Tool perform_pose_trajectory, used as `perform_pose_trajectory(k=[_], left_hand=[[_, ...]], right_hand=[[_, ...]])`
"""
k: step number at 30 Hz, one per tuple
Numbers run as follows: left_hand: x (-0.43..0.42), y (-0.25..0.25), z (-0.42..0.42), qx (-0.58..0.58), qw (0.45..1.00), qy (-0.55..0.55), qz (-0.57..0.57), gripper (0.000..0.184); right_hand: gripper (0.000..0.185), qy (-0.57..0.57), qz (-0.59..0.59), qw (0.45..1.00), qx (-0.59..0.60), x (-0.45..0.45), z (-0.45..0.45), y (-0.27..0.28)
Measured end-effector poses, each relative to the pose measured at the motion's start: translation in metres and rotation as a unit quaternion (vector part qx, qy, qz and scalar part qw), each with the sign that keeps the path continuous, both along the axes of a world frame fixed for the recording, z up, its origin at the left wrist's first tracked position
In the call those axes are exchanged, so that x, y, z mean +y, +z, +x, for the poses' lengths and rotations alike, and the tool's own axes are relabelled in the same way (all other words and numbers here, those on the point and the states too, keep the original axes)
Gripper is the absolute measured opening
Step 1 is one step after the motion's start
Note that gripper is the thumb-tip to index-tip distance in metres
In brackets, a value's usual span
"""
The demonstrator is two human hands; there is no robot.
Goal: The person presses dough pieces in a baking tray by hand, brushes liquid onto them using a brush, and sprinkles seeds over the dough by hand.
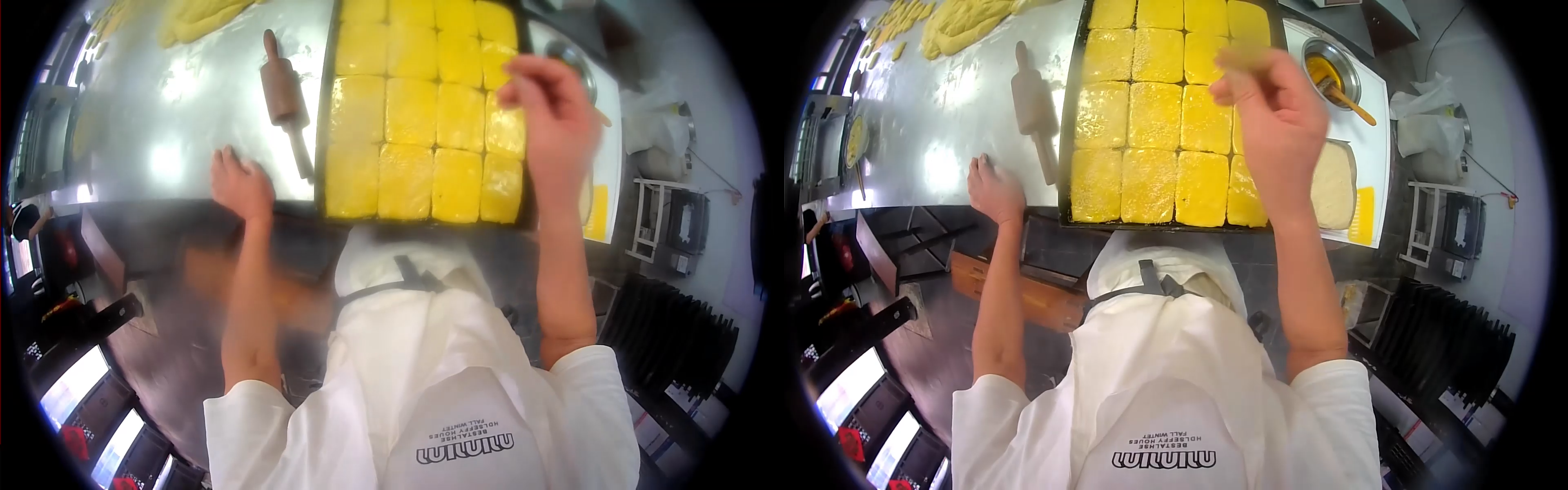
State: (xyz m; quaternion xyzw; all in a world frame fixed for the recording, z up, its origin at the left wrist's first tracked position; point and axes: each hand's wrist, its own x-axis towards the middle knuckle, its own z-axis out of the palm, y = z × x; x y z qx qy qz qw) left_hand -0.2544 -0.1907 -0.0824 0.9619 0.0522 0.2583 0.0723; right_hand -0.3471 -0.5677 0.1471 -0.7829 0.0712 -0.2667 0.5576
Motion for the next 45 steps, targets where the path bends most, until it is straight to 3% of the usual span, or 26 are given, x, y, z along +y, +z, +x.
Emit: perform_pose_trajectory(k=[2,4,6,10,14,17,20,21,23,27,30,33,36,38,40,43,45], left_hand=[[0.003,0.000,-0.001,-0.001,1.000,0.002,0.002,0.044],[0.002,0.002,-0.001,0.000,1.000,-0.001,-0.003,0.044],[0.001,0.001,-0.003,-0.002,1.000,-0.003,-0.005,0.044],[0.005,-0.002,-0.001,-0.022,0.999,-0.022,-0.014,0.044],[0.002,0.000,0.002,-0.008,1.000,-0.004,-0.009,0.045],[0.008,-0.008,0.000,0.018,1.000,0.009,-0.021,0.044],[0.010,-0.009,-0.001,0.017,1.000,0.007,-0.024,0.046],[0.008,-0.007,-0.001,0.027,0.999,0.012,-0.022,0.046],[0.002,-0.001,0.002,0.025,1.000,0.006,-0.017,0.046],[0.003,0.003,0.000,0.016,1.000,-0.017,-0.006,0.046],[-0.002,0.005,0.001,0.022,1.000,-0.014,-0.007,0.045],[-0.004,0.007,-0.001,0.040,0.999,0.000,-0.009,0.046],[-0.003,0.006,-0.001,0.046,0.999,-0.005,-0.010,0.046],[-0.003,0.006,0.000,0.048,0.999,-0.007,-0.012,0.047],[-0.002,0.008,-0.002,0.053,0.998,-0.011,-0.014,0.046],[-0.002,0.006,-0.001,0.062,0.998,-0.003,-0.022,0.047],[0.003,0.000,0.001,0.064,0.998,0.007,-0.013,0.046]], right_hand=[[0.016,-0.015,-0.028,0.998,-0.054,0.008,0.006,-0.010],[0.018,-0.012,-0.036,0.995,-0.088,0.013,0.021,-0.069],[0.021,0.067,-0.130,0.975,0.170,0.006,0.034,-0.126],[0.022,-0.089,-0.121,0.988,0.027,0.000,0.034,-0.105],[0.022,-0.005,-0.158,0.978,0.134,-0.025,0.004,-0.095],[0.024,-0.078,-0.166,0.978,0.096,-0.068,-0.035,-0.119],[0.024,-0.213,-0.131,0.946,0.207,-0.127,-0.084,-0.121],[0.025,-0.245,-0.128,0.948,0.160,-0.161,-0.105,-0.144],[0.028,-0.243,-0.245,0.904,0.251,-0.234,-0.155,-0.190],[0.034,-0.187,-0.371,0.815,0.404,-0.248,-0.179,-0.213],[0.036,-0.154,-0.397,0.834,0.351,-0.251,-0.186,-0.229],[0.031,-0.157,-0.329,0.844,0.393,-0.270,-0.192,-0.224],[0.028,-0.164,-0.002,0.920,0.355,-0.264,-0.181,-0.179],[0.029,-0.157,0.234,0.920,0.272,-0.269,-0.174,-0.160],[0.033,-0.148,0.335,0.903,0.224,-0.245,-0.145,-0.112],[0.034,-0.024,0.257,0.947,0.192,-0.197,-0.104,-0.104],[0.026,0.063,0.171,0.947,0.264,-0.135,-0.078,-0.103]])
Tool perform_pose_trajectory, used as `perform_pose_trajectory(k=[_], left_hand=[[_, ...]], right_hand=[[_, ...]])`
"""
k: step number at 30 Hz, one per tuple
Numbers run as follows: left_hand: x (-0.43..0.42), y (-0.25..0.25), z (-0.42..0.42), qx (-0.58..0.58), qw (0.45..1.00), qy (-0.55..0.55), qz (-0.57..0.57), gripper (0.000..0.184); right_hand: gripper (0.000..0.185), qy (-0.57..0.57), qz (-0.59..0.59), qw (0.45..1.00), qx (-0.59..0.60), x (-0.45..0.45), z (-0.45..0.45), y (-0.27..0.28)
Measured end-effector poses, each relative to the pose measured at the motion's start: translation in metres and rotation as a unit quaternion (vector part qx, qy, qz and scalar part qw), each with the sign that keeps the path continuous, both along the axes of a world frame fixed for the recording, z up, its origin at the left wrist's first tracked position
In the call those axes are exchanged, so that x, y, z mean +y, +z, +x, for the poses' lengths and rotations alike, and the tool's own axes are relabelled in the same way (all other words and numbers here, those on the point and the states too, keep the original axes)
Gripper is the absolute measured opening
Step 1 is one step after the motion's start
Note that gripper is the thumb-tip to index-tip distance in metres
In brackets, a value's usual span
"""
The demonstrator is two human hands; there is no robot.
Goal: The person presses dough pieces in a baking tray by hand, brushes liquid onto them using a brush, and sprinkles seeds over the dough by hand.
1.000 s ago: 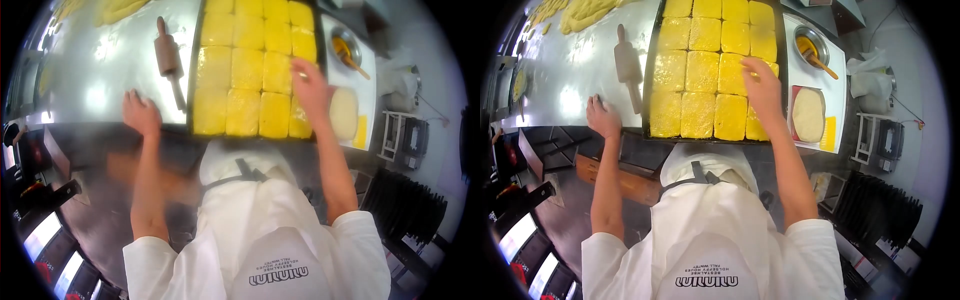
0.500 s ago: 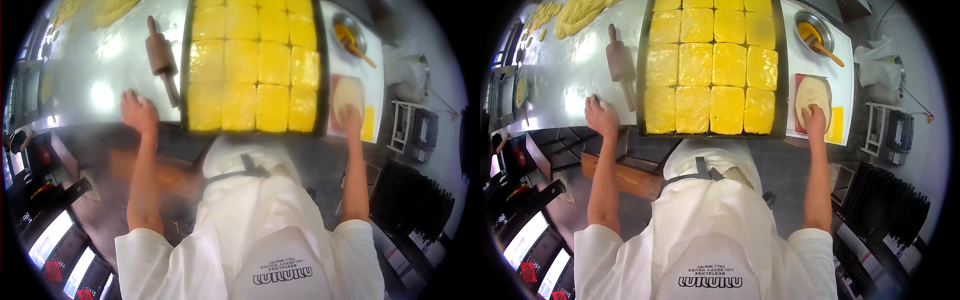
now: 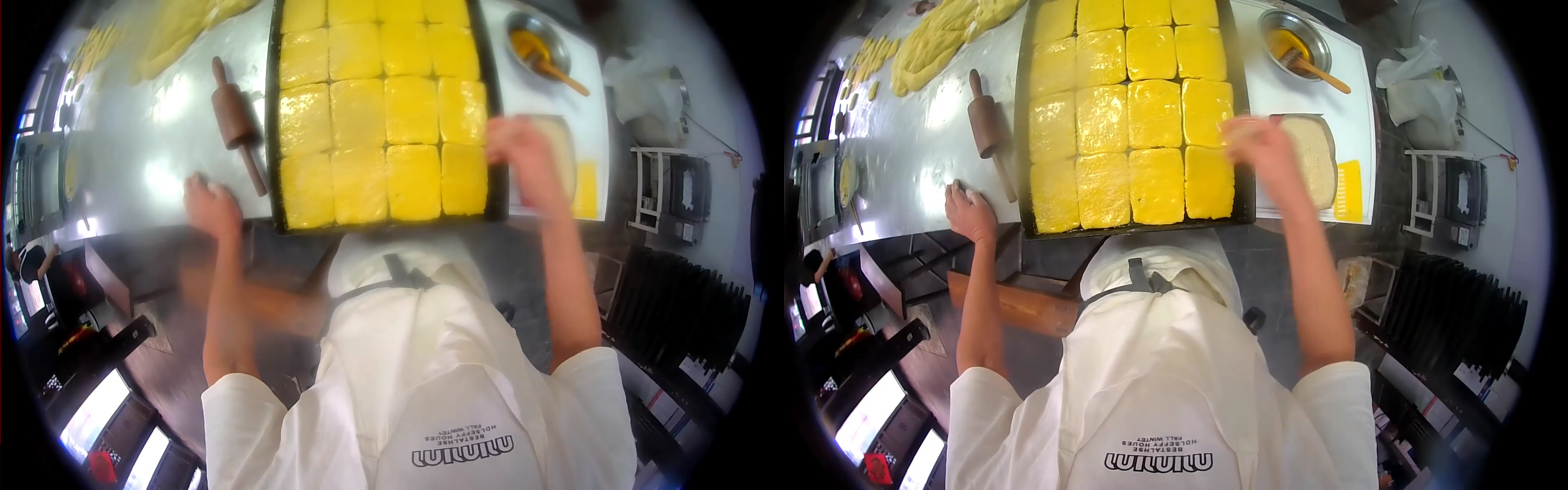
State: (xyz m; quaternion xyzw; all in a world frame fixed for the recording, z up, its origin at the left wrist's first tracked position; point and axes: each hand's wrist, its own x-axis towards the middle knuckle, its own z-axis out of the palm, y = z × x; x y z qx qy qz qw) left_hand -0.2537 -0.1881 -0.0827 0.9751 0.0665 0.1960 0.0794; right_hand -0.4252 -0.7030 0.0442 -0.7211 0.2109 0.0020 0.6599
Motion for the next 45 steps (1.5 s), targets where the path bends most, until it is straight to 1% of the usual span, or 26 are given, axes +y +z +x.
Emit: perform_pose_trajectory(k=[1,4,7,8,11,12,15,17,19,21,22,23,25,26,29,30,33,34,37,38,39,40,41,44,45], left_hand=[[0.003,-0.003,0.001,0.002,1.000,0.005,0.006,0.047],[0.002,-0.001,0.000,-0.011,1.000,-0.012,-0.006,0.047],[-0.002,0.004,-0.002,-0.009,1.000,-0.020,-0.019,0.046],[-0.003,0.006,-0.001,-0.010,0.999,-0.020,-0.024,0.046],[0.003,-0.003,-0.003,-0.026,1.000,-0.011,-0.007,0.046],[0.006,-0.005,-0.001,-0.036,0.999,-0.014,0.005,0.046],[-0.001,0.005,-0.003,-0.010,1.000,-0.017,-0.024,0.047],[-0.001,0.006,-0.004,-0.009,0.999,-0.020,-0.027,0.047],[0.000,0.008,-0.003,-0.007,1.000,-0.019,-0.022,0.048],[-0.001,0.006,-0.002,-0.006,1.000,-0.013,-0.015,0.048],[0.000,0.001,-0.001,-0.017,1.000,-0.010,-0.007,0.047],[0.003,-0.003,0.000,-0.028,1.000,-0.007,0.003,0.046],[0.004,-0.004,0.000,-0.040,0.999,-0.005,0.009,0.045],[0.003,-0.003,0.000,-0.044,0.999,-0.005,0.005,0.045],[0.003,-0.003,0.003,-0.056,0.998,-0.015,-0.001,0.046],[0.007,-0.004,-0.002,-0.055,0.998,-0.023,0.002,0.046],[0.002,0.000,-0.002,-0.042,0.999,-0.010,0.003,0.046],[0.000,0.002,-0.002,-0.035,0.999,-0.005,-0.004,0.046],[0.005,-0.002,-0.001,-0.048,0.999,-0.021,-0.001,0.046],[0.006,-0.002,-0.001,-0.046,0.999,-0.017,0.004,0.046],[0.006,-0.001,-0.002,-0.045,0.999,-0.017,0.009,0.046],[0.003,-0.001,-0.001,-0.045,0.999,-0.018,0.010,0.046],[0.000,-0.001,-0.001,-0.044,0.999,-0.019,0.005,0.046],[0.004,-0.004,0.000,-0.040,0.999,-0.011,-0.002,0.046],[0.005,-0.003,-0.003,-0.043,0.999,-0.002,-0.003,0.046]], right_hand=[[0.021,0.070,-0.065,0.993,0.074,0.022,0.006,0.003],[0.013,0.020,-0.042,0.998,0.044,0.053,0.010,-0.013],[0.014,0.173,-0.078,0.973,0.130,0.080,-0.007,-0.015],[0.014,0.158,-0.087,0.978,0.103,0.080,-0.012,-0.024],[0.014,0.024,-0.039,0.996,0.070,0.078,-0.008,-0.031],[0.015,0.015,-0.025,0.996,0.087,0.083,-0.005,-0.022],[0.016,0.055,-0.033,0.992,0.105,0.079,0.010,0.005],[0.018,-0.004,-0.047,0.999,-0.002,0.072,0.023,0.041],[0.021,-0.059,-0.030,0.995,-0.075,0.056,0.041,0.081],[0.023,-0.100,-0.043,0.978,-0.180,0.046,0.056,0.115],[0.023,-0.122,-0.071,0.963,-0.228,0.040,0.062,0.121],[0.023,-0.112,-0.146,0.956,-0.229,0.036,0.071,0.110],[0.023,-0.090,-0.293,0.924,-0.228,0.033,0.086,0.066],[0.021,0.005,-0.293,0.950,-0.105,0.039,0.083,0.060],[0.021,-0.167,-0.206,0.956,-0.124,0.050,0.084,0.061],[0.019,-0.181,-0.182,0.954,-0.157,0.048,0.087,0.059],[0.016,-0.091,-0.183,0.965,-0.162,0.050,0.087,0.062],[0.013,-0.094,-0.183,0.962,-0.180,0.054,0.088,0.071],[0.014,-0.151,-0.172,0.925,-0.304,0.069,0.094,0.089],[0.014,-0.178,-0.217,0.904,-0.321,0.080,0.098,0.086],[0.018,-0.148,-0.247,0.908,-0.304,0.069,0.105,0.049],[0.020,-0.058,-0.300,0.930,-0.203,0.072,0.102,0.018],[0.022,0.033,-0.346,0.932,-0.098,0.075,0.101,-0.001],[0.025,-0.114,-0.377,0.911,-0.124,0.075,0.098,-0.018],[0.023,-0.133,-0.381,0.899,-0.172,0.069,0.093,-0.012]])
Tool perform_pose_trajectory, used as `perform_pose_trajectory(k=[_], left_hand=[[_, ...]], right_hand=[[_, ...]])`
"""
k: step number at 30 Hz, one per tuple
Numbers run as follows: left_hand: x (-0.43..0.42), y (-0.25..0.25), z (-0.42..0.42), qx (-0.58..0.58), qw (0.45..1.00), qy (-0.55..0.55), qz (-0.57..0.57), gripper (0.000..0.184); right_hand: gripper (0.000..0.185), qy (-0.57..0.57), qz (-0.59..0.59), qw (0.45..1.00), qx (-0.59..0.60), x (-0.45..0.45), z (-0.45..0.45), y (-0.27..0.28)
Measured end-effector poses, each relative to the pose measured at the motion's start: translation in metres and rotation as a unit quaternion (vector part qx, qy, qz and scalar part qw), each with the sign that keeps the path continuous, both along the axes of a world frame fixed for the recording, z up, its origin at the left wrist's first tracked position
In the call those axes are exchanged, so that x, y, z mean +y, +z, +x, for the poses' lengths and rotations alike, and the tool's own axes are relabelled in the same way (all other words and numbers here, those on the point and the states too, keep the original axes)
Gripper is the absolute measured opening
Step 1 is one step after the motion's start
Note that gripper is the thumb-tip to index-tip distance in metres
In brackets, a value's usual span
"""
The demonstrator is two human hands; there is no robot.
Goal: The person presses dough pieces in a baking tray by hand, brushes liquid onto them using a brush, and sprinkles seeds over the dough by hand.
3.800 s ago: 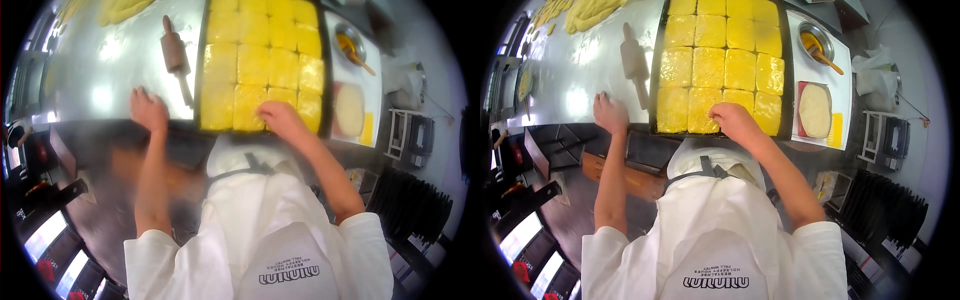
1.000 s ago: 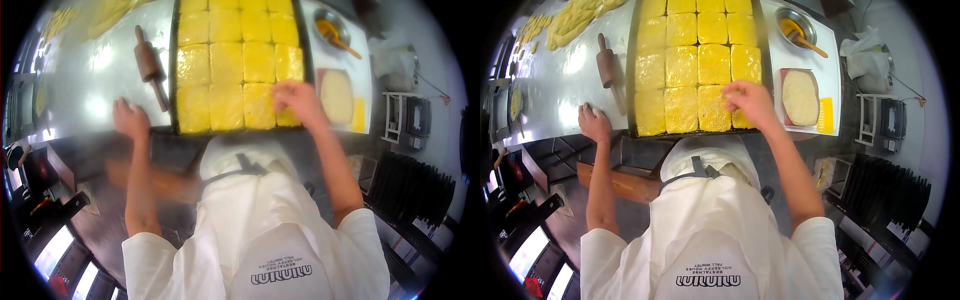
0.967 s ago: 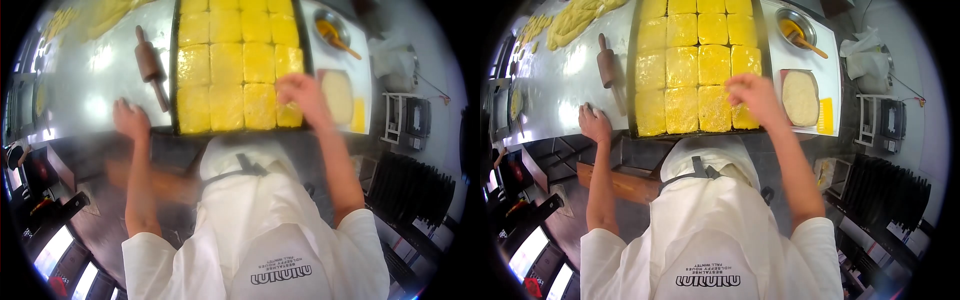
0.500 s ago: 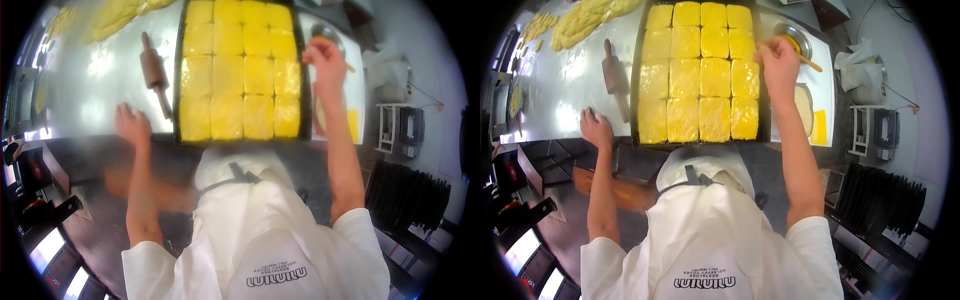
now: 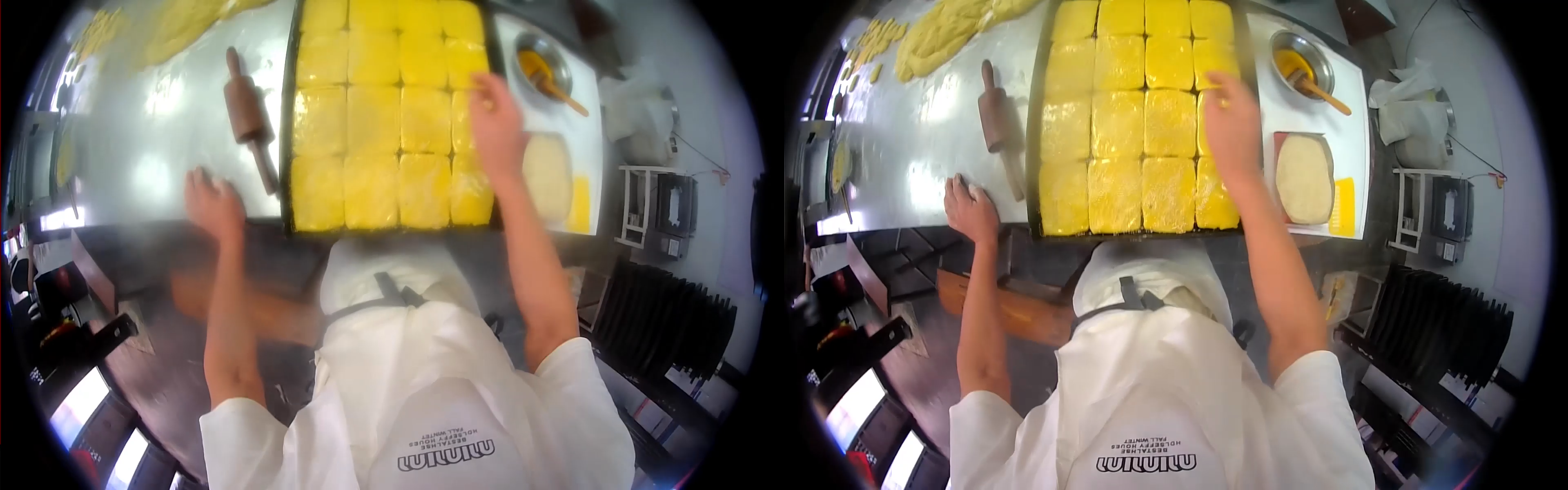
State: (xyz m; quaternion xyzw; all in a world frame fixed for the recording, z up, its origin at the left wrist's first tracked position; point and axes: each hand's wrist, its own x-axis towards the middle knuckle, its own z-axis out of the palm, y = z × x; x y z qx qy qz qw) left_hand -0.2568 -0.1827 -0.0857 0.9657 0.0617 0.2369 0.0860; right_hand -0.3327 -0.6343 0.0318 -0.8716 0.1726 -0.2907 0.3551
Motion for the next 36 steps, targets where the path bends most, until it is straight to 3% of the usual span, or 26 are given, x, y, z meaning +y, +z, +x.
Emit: perform_pose_trajectory(k=[2,4,5,9,11,14,20,22,24,27,29,31,33,36], left_hand=[[-0.006,0.005,0.000,0.002,1.000,-0.012,0.000,0.046],[-0.003,0.002,0.003,0.018,1.000,-0.010,0.004,0.046],[-0.003,0.001,0.003,0.020,1.000,-0.009,0.002,0.046],[-0.007,0.012,0.001,0.047,0.999,-0.004,-0.005,0.047],[-0.013,0.021,0.002,0.052,0.999,-0.005,-0.008,0.047],[-0.016,0.019,-0.002,0.052,0.999,0.001,-0.009,0.046],[-0.009,0.005,0.002,0.064,0.998,0.013,0.016,0.048],[-0.010,0.003,0.001,0.053,0.998,0.011,0.019,0.048],[-0.010,0.002,0.002,0.051,0.998,0.015,0.024,0.048],[-0.009,0.002,0.002,0.049,0.998,0.012,0.023,0.048],[-0.009,0.001,0.002,0.045,0.999,0.013,0.021,0.048],[-0.012,0.005,0.001,0.055,0.998,0.014,0.016,0.048],[-0.017,0.016,0.001,0.081,0.997,0.015,0.005,0.048],[-0.008,0.001,0.004,0.043,0.999,0.016,0.012,0.047]], right_hand=[[0.023,0.025,0.113,0.993,-0.020,-0.008,-0.019,0.024],[0.024,-0.021,0.050,0.998,0.016,-0.028,-0.039,0.036],[0.026,-0.047,0.147,0.988,0.013,-0.055,-0.054,0.022],[0.035,-0.112,-0.163,0.966,0.169,-0.175,-0.143,-0.048],[0.039,-0.086,-0.167,0.940,0.286,-0.193,-0.176,-0.069],[0.036,-0.060,-0.194,0.923,0.326,-0.193,-0.191,-0.097],[0.025,-0.006,-0.135,0.943,0.303,-0.224,-0.210,-0.124],[0.022,-0.053,0.144,0.943,0.295,-0.217,-0.196,-0.079],[0.020,-0.116,0.389,0.889,0.211,-0.185,-0.165,-0.014],[0.023,-0.038,0.509,0.847,0.151,-0.174,-0.117,0.024],[0.027,0.049,0.483,0.862,0.146,-0.136,-0.068,0.057],[0.027,0.163,0.319,0.896,0.262,-0.116,-0.018,0.063],[0.024,0.111,0.337,0.916,0.188,-0.100,0.031,0.062],[0.024,0.140,0.215,0.955,0.151,-0.098,0.089,0.043]])
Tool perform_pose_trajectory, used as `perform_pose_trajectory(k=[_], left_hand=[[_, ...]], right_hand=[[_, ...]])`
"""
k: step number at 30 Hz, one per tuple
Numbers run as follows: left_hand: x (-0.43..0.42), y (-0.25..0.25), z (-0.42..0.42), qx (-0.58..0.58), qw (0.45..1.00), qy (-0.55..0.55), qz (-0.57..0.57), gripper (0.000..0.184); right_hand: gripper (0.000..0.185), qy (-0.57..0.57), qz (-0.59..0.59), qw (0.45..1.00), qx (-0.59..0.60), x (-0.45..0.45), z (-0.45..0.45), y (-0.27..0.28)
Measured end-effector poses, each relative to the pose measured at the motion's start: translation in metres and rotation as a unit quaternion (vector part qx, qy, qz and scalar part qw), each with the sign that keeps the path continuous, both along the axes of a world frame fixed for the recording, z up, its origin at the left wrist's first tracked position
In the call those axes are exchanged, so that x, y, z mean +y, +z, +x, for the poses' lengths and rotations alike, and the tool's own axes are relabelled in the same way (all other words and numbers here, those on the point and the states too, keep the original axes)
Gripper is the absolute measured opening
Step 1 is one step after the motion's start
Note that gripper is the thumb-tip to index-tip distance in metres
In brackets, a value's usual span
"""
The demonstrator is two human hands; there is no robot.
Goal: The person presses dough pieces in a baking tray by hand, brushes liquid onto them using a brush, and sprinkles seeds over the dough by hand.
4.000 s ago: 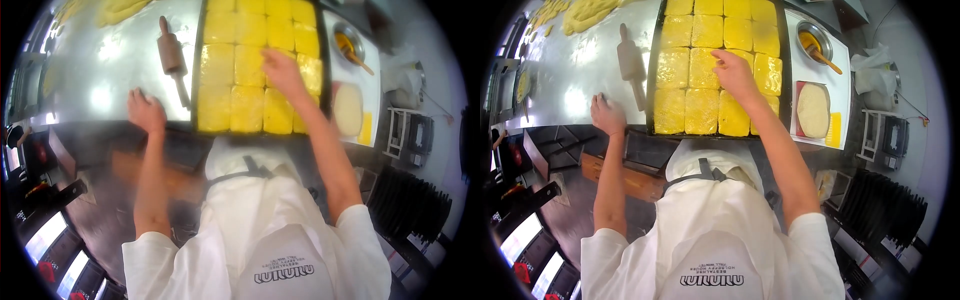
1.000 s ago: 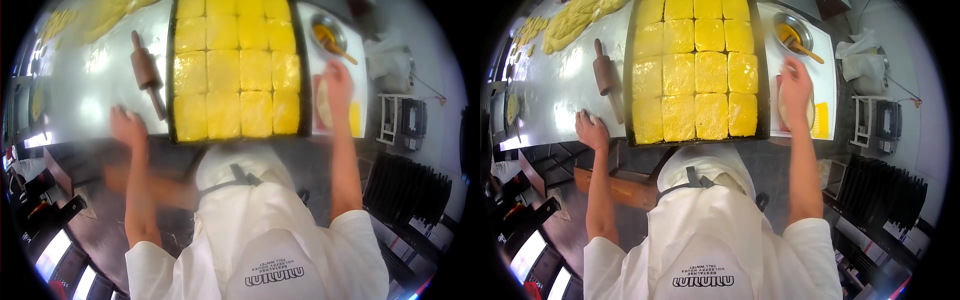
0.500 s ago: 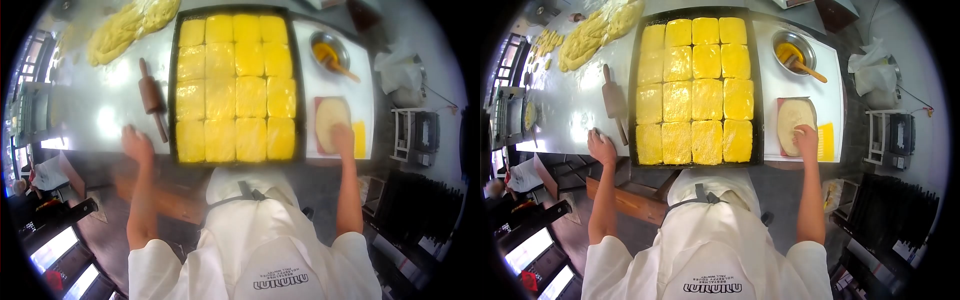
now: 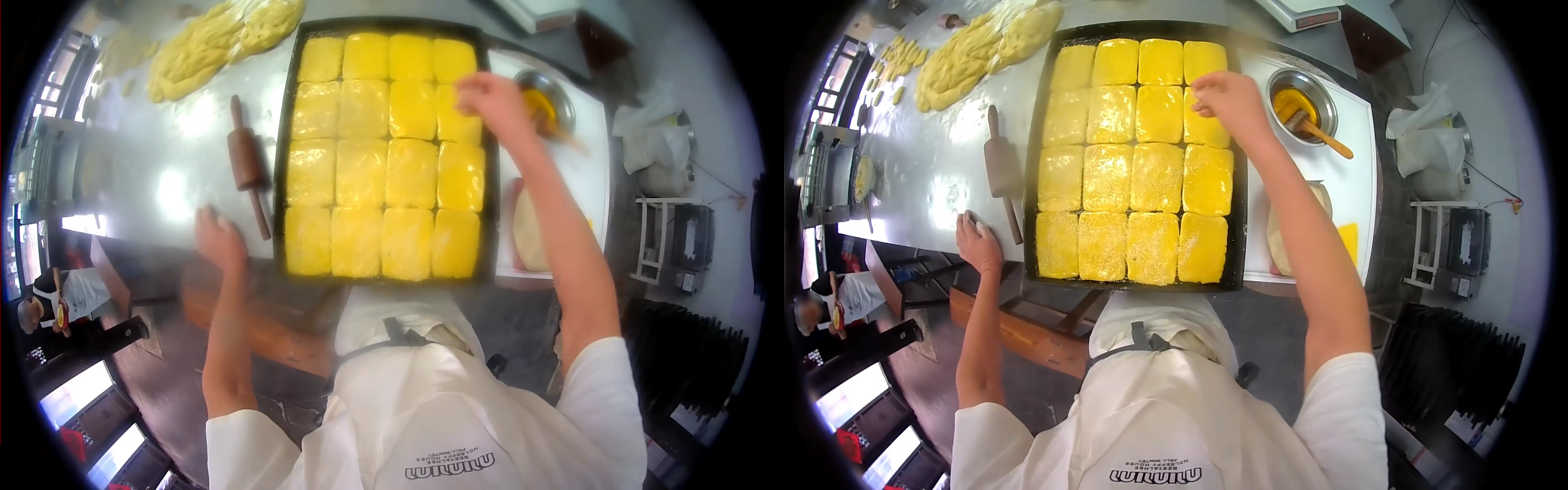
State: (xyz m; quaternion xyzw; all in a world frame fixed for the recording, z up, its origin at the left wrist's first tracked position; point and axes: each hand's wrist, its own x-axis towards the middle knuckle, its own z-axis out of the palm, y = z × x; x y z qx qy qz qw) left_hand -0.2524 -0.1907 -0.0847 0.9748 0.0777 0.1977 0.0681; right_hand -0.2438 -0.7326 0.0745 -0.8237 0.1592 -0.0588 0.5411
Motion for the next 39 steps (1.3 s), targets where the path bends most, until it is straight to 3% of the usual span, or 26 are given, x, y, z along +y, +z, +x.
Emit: perform_pose_trajectory(k=[3,6,7,10,11,14,15,18,19,22,23,26,29,32,35,38,39], left_hand=[[-0.002,0.001,-0.001,-0.013,1.000,-0.003,-0.015,0.047],[0.003,0.000,-0.002,-0.024,0.999,-0.017,-0.021,0.048],[0.002,0.001,-0.002,-0.015,1.000,-0.006,-0.022,0.048],[0.001,0.001,0.001,-0.010,1.000,0.007,-0.019,0.048],[0.001,0.000,0.000,-0.013,1.000,0.005,-0.022,0.049],[0.003,0.005,0.001,-0.014,1.000,-0.008,-0.020,0.049],[-0.003,0.012,0.001,-0.011,1.000,-0.009,-0.022,0.049],[-0.005,0.012,0.002,-0.008,1.000,-0.008,-0.017,0.050],[-0.002,0.010,0.001,-0.008,1.000,-0.004,-0.011,0.050],[0.000,0.004,0.002,-0.006,1.000,0.001,-0.007,0.049],[0.000,0.000,0.003,-0.010,1.000,-0.004,-0.016,0.049],[0.002,0.003,-0.002,-0.011,1.000,-0.005,-0.025,0.049],[0.001,0.003,0.001,-0.009,1.000,-0.006,-0.024,0.049],[-0.002,0.009,-0.002,-0.004,0.999,-0.001,-0.032,0.050],[-0.007,0.019,0.001,0.001,0.999,-0.013,-0.030,0.051],[-0.007,0.016,-0.001,-0.006,0.999,-0.009,-0.033,0.051],[-0.005,0.016,0.000,-0.011,0.999,-0.015,-0.033,0.051]], right_hand=[[0.025,0.027,-0.009,0.999,0.015,0.001,0.022,-0.013],[0.024,-0.101,0.011,0.995,-0.014,0.009,0.029,-0.016],[0.025,-0.027,-0.014,0.998,0.046,0.007,0.032,-0.025],[0.025,0.005,-0.006,0.999,0.036,0.019,0.033,-0.029],[0.024,-0.068,0.068,0.995,-0.015,0.024,0.040,-0.028],[0.023,-0.028,0.042,0.998,-0.022,0.045,0.057,-0.019],[0.022,0.060,0.000,0.998,0.030,0.051,0.066,-0.021],[0.022,-0.033,0.056,0.996,-0.063,0.061,0.092,-0.046],[0.021,-0.067,0.026,0.996,-0.059,0.065,0.095,-0.047],[0.019,0.061,-0.030,0.997,0.034,0.077,0.088,-0.057],[0.017,-0.021,-0.011,1.000,-0.003,0.075,0.091,-0.059],[0.016,-0.017,-0.010,1.000,-0.024,0.070,0.088,-0.061],[0.017,0.102,-0.002,0.991,0.091,0.077,0.076,-0.058],[0.018,-0.033,-0.004,0.999,-0.012,0.088,0.072,-0.053],[0.017,0.126,-0.073,0.985,0.095,0.109,0.054,-0.066],[0.018,-0.011,-0.029,0.999,-0.012,0.119,0.056,-0.060],[0.017,0.042,-0.045,0.998,0.009,0.121,0.055,-0.064]])
